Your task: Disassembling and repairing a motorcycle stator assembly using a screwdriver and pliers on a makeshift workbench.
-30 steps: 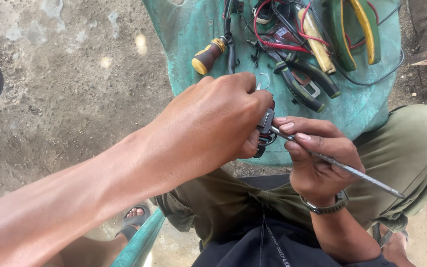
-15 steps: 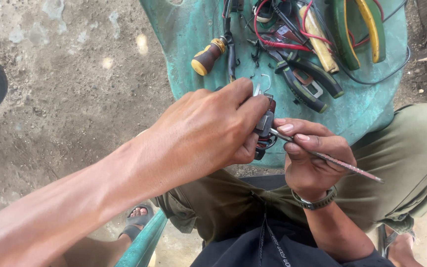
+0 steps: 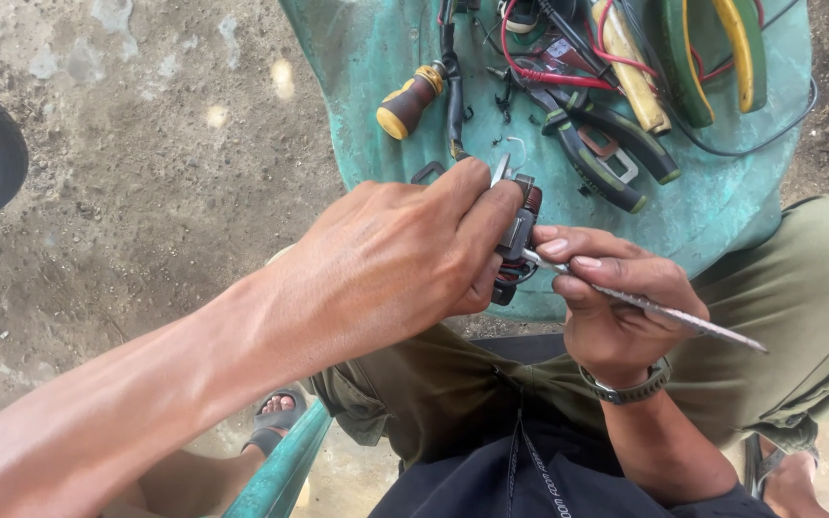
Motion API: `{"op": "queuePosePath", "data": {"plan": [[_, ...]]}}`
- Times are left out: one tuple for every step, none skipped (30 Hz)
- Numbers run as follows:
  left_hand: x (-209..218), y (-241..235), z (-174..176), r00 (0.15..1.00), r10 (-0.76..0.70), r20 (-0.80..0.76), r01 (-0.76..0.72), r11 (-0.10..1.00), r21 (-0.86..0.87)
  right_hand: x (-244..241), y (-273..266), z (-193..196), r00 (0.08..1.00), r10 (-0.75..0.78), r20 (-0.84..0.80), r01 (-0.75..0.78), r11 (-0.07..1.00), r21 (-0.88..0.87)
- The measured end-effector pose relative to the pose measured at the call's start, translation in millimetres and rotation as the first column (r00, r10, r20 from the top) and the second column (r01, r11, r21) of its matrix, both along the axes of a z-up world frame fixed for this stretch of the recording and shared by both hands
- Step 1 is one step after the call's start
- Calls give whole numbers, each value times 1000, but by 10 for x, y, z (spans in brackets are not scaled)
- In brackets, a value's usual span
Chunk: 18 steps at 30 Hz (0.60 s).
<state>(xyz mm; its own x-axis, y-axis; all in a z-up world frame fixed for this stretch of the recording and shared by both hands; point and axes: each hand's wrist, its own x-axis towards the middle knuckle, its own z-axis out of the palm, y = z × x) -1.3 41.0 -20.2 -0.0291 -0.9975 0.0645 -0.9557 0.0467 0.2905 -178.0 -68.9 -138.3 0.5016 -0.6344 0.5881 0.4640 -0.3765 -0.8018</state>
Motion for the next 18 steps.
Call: {"op": "queuePosePath", "data": {"plan": [[0, 3, -1, 1000, -1, 2, 1, 1000, 0, -15, 8, 7, 1000, -1, 2, 1, 1000, 0], [0, 6, -2, 1000, 2, 0, -2, 1000, -16, -30, 17, 14, 1000, 3, -16, -4, 1000, -17], [-4, 10, -7, 1000, 7, -3, -7, 999, -32, -49, 22, 18, 999, 10, -34, -11, 999, -35], [1, 9, -8, 1000, 9, -3, -9, 999, -32, -40, 14, 10, 999, 11, -34, -12, 999, -34], [2, 10, -10, 1000, 4, -10, -4, 1000, -28, -40, 13, 3, 1000, 19, -19, -19, 999, -32], [4, 12, -11, 1000, -2, -18, 1, 1000, -24, -39, 12, -3, 1000, 27, -4, -27, 999, -30], [8, 12, -7, 1000, -1, -18, 0, 1000, -25, -40, 7, 7, 1000, 28, -4, -28, 999, -31], [13, 12, -3, 1000, -10, -7, 9, 999, -42, -40, 3, 18, 1000, 23, -14, -23, 998, -53], [14, 14, -2, 1000, -18, 2, 18, 998, -59, -46, 0, 27, 1000, 18, -26, -20, 997, -75], [13, 7, -3, 1000, -16, 1, 16, 998, -60, -37, -10, 16, 999, 20, -26, -22, 997, -76], [12, -1, -4, 1000, -19, 7, 20, 998, -59, -29, -18, 5, 1000, 18, -4, -18, 997, -80], [11, -11, -3, 1000, -22, 14, 23, 998, -58, -21, -27, -5, 1000, 16, 18, -15, 996, -84], [19, -17, -3, 1000, -22, 15, 23, 998, -59, -14, -43, -16, 1000, 17, 19, -15, 996, -85], [26, -25, -3, 1000, -19, 11, 20, 998, -60, -8, -59, -27, 999, 32, 24, -30, 996, -79], [28, -33, -10, 1000, -16, 6, 17, 998, -60, -8, -75, -44, 999, 46, 28, -44, 996, -72], [31, -41, -4, 1000, -16, 7, 17, 998, -60, -4, -73, -52, 998, 46, 29, -44, 996, -72], [35, -47, 6, 999, -23, -27, 22, 999, -42, 2, -69, -53, 998, 52, 37, -51, 998, -31], [40, -53, 16, 998, -29, -60, 27, 999, -25, 7, -65, -55, 997, 57, 44, -58, 998, 9]]}}
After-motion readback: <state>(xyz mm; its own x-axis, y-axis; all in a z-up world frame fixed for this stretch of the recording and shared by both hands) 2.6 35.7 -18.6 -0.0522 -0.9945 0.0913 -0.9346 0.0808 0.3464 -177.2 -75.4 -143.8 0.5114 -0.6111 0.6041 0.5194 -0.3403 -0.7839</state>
